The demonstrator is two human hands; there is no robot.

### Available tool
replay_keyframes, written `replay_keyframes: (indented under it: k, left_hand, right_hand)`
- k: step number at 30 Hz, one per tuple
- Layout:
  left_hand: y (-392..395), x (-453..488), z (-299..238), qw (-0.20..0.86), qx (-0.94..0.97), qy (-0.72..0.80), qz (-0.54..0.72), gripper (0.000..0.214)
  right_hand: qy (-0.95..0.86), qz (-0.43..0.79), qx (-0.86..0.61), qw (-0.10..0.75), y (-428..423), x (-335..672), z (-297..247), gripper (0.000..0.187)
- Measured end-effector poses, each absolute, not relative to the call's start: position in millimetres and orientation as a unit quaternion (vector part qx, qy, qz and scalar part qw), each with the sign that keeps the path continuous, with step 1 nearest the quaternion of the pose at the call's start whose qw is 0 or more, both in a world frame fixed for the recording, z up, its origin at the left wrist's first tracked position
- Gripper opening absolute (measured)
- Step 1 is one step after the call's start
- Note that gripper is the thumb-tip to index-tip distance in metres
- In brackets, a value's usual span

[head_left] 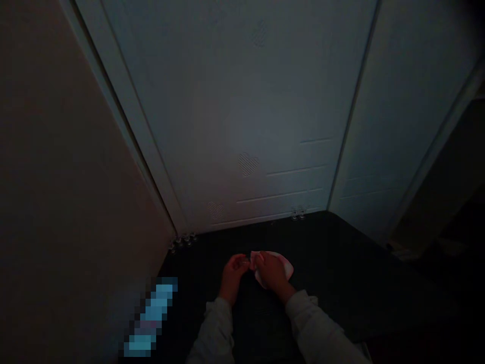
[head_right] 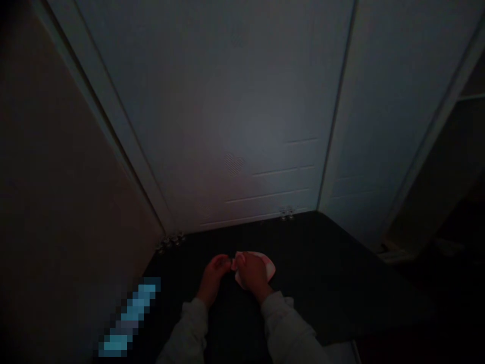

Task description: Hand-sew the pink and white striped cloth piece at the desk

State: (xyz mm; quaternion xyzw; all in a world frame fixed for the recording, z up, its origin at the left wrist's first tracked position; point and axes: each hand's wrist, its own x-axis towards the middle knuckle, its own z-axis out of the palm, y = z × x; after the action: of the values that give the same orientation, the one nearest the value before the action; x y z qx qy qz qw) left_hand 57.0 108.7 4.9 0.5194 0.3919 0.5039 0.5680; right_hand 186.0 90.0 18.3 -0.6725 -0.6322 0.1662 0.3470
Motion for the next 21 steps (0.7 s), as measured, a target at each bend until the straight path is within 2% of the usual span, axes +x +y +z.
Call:
replay_keyframes:
  k: [3, 8, 18, 21]
  left_hand:
    - [107.4, 57.1, 6.0, 0.567, 0.518, 0.395, 0.504, 0.038]
    - [105.9, 56.7, 7.4, 0.569, 0.513, 0.4, 0.503, 0.037]
    - [114.8, 51.8, -3.4, 0.571, 0.515, 0.398, 0.5, 0.035]
    - [115.4, 50.4, -1.3, 0.562, 0.515, 0.403, 0.506, 0.036]
  right_hand:
    - [-0.628, 0.161, -0.665, 0.37, 89.4, 186.2, 18.0, 0.039]
    - [-0.618, 0.155, -0.68, 0.363, 88.5, 185.8, 18.5, 0.036]
    - [-0.646, 0.153, -0.655, 0.361, 92.0, 181.6, 17.1, 0.044]
    - [-0.633, 0.162, -0.667, 0.36, 95.1, 180.3, 15.4, 0.041]
